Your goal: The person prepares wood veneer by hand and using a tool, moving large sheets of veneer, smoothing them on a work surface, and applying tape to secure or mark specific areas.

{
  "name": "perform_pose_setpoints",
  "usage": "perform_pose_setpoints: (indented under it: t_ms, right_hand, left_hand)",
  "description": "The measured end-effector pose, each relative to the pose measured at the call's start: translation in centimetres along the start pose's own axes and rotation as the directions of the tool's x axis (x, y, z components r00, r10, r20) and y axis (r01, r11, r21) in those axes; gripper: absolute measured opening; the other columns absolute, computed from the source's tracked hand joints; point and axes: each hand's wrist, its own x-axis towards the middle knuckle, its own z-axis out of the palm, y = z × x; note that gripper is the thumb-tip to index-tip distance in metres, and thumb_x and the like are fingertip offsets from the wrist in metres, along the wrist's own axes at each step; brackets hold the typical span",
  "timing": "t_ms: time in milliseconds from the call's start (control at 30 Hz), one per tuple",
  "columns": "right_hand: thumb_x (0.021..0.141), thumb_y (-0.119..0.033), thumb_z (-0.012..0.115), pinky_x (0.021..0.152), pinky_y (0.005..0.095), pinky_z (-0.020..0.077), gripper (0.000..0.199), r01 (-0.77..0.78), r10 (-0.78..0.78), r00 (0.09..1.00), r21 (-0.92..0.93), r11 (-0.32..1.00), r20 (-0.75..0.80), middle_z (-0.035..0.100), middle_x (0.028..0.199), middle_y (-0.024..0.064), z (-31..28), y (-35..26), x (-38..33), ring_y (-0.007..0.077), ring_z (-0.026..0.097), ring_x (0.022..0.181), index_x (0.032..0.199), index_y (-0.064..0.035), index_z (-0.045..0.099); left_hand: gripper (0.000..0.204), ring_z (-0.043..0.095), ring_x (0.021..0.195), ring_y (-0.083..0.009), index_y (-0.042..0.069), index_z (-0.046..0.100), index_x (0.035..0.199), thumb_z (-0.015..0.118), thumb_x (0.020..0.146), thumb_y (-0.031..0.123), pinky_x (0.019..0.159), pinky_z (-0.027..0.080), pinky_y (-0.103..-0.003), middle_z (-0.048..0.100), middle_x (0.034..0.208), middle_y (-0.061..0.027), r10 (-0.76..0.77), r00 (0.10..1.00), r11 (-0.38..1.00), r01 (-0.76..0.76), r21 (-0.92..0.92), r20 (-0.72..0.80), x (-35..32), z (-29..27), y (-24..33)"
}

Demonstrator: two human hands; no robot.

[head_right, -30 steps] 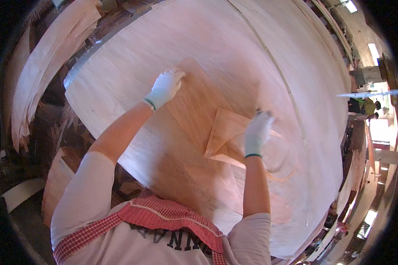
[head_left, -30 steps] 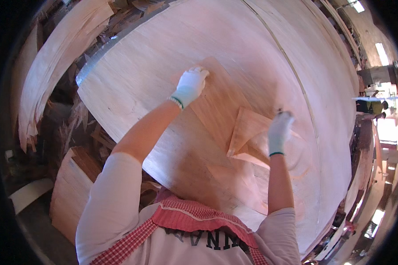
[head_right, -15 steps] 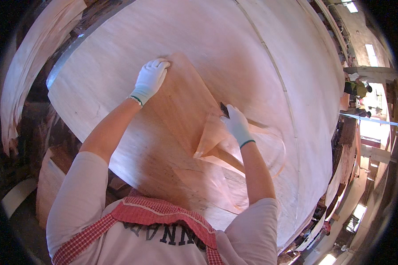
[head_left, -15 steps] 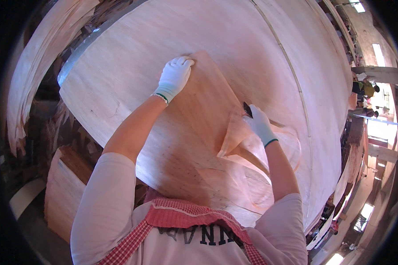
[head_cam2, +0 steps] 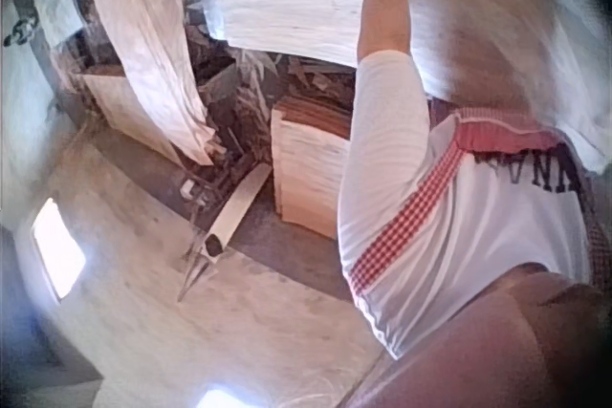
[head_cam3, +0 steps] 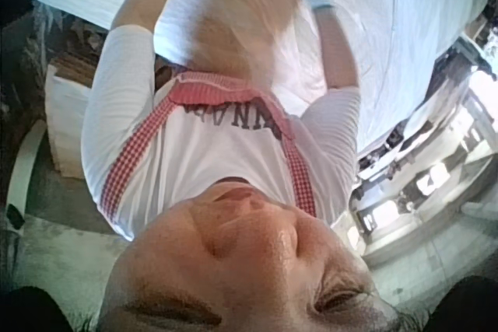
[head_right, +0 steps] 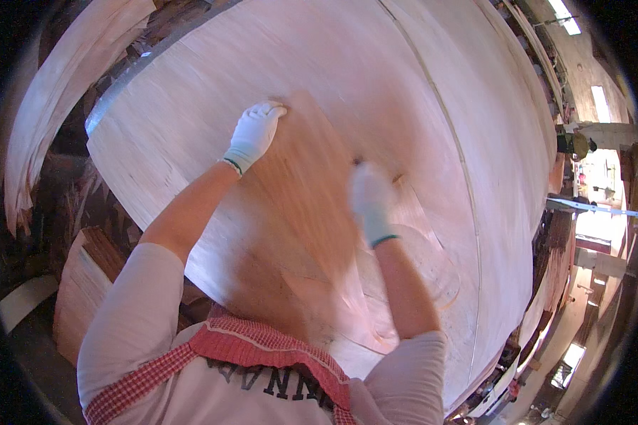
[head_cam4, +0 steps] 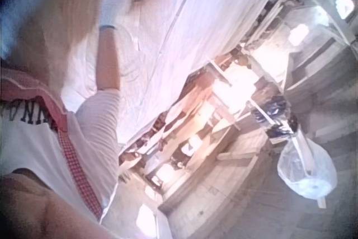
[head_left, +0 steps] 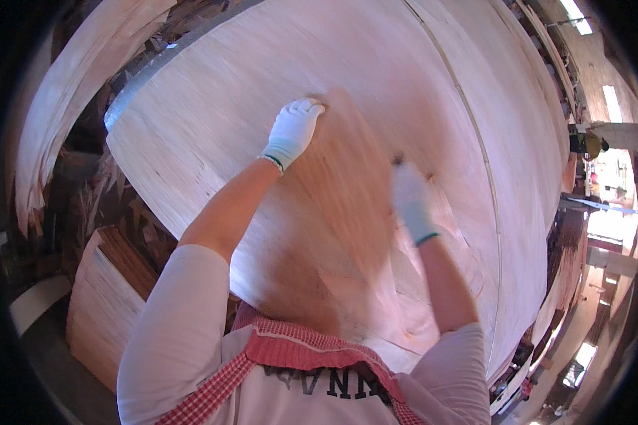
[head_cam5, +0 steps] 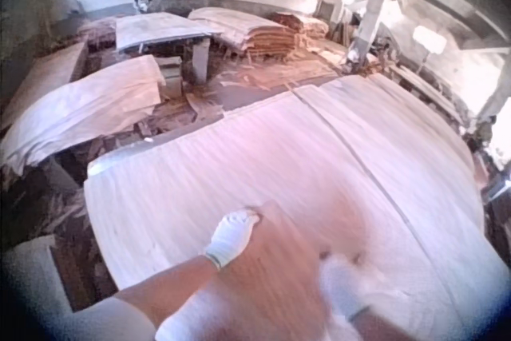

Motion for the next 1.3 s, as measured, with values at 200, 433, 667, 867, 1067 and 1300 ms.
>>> perform_pose_setpoints:
  t_ms: [200, 433, 667, 867, 1067, 1300]
  right_hand:
    - [0.092, -0.027, 0.045, 0.076, 0.0503, 0.0526, 0.028, -0.117, 0.254, 0.967, 0.832, 0.543, -0.03, 0.068, 0.092, 0.0222, -12.8, -12.8, 6.4, 0.0379, 0.067, 0.089, 0.097, -0.0051, 0.061]
    - [0.091, -0.022, 0.047, 0.073, 0.0509, 0.0528, 0.023, -0.092, 0.17, 0.985, 0.843, 0.53, 0.0, 0.068, 0.088, 0.0216, -9.4, -14.5, 2.6, 0.0396, 0.067, 0.083, 0.099, -0.0023, 0.056]
    - [0.092, -0.026, 0.048, 0.061, 0.0505, 0.0502, 0.018, -0.128, -0.091, 0.959, 0.697, 0.706, 0.268, 0.066, 0.079, 0.0183, -1.9, -5.8, -9.7, 0.0395, 0.065, 0.07, 0.096, -0.0094, 0.053]
    - [0.092, -0.027, 0.054, 0.053, 0.0433, 0.0484, 0.017, 0.011, -0.172, 0.954, 0.543, 0.84, 0.247, 0.066, 0.078, 0.0121, 12.5, 13.4, -19.9, 0.0303, 0.063, 0.06, 0.107, -0.019, 0.058]
    - [0.093, -0.033, 0.054, 0.056, 0.0443, 0.0481, 0.022, -0.067, 0.173, 0.979, 0.634, 0.77, -0.108, 0.066, 0.08, 0.0156, 6.1, 8.8, -10.9, 0.0321, 0.065, 0.066, 0.108, -0.017, 0.058]
    - [0.094, -0.029, 0.048, 0.066, 0.0481, 0.0507, 0.021, 0.322, -0.121, 0.919, 0.539, 0.778, -0.375, 0.068, 0.087, 0.0134, -9.6, -5.5, 9.9, 0.034, 0.066, 0.08, 0.101, -0.0121, 0.058]
  left_hand:
    - [0.037, 0.054, 0.115, -0.0331, 0.012, 0.056, 0.125, 0.051, 0.088, 0.011, 0.097, 0.044, -0.041, 0.057, 0.127, -0.0125, -0.127, 0.991, 0.982, 0.132, -0.133, 0.046, -0.1, 0.3, -0.1]
    - [0.041, 0.054, 0.114, -0.0331, 0.011, 0.058, 0.123, 0.063, 0.085, 0.025, 0.096, 0.044, -0.041, 0.057, 0.127, -0.0127, 0.011, 0.996, 1.0, -0.011, 0.006, 0.091, 0.3, 0.9, -1.9]
    - [0.042, 0.055, 0.108, -0.0315, 0.013, 0.06, 0.121, 0.068, 0.084, 0.03, 0.092, 0.046, -0.042, 0.057, 0.121, -0.0092, 0.087, 0.996, 0.996, -0.087, 0.025, 0.035, 0.7, -0.3, 0.5]
    - [0.041, 0.056, 0.108, -0.0304, 0.013, 0.062, 0.118, 0.068, 0.083, 0.033, 0.091, 0.047, -0.041, 0.058, 0.119, -0.0087, 0.095, 0.995, 0.994, -0.096, 0.044, 0.027, 0.7, -0.3, -0.3]
    - [0.051, 0.052, 0.114, -0.0316, 0.011, 0.056, 0.124, 0.068, 0.082, 0.036, 0.096, 0.042, -0.041, 0.056, 0.122, -0.0112, 0.041, 0.993, 0.999, -0.04, -0.018, 0.107, 0.7, -1.0, 0.6]
    - [0.088, 0.05, 0.116, -0.0332, 0.01, 0.032, 0.141, 0.08, 0.069, 0.027, 0.099, 0.04, -0.041, 0.055, 0.124, -0.0119, -0.05, 0.984, 0.977, 0.085, -0.198, 0.173, 0.9, -1.2, -0.4]
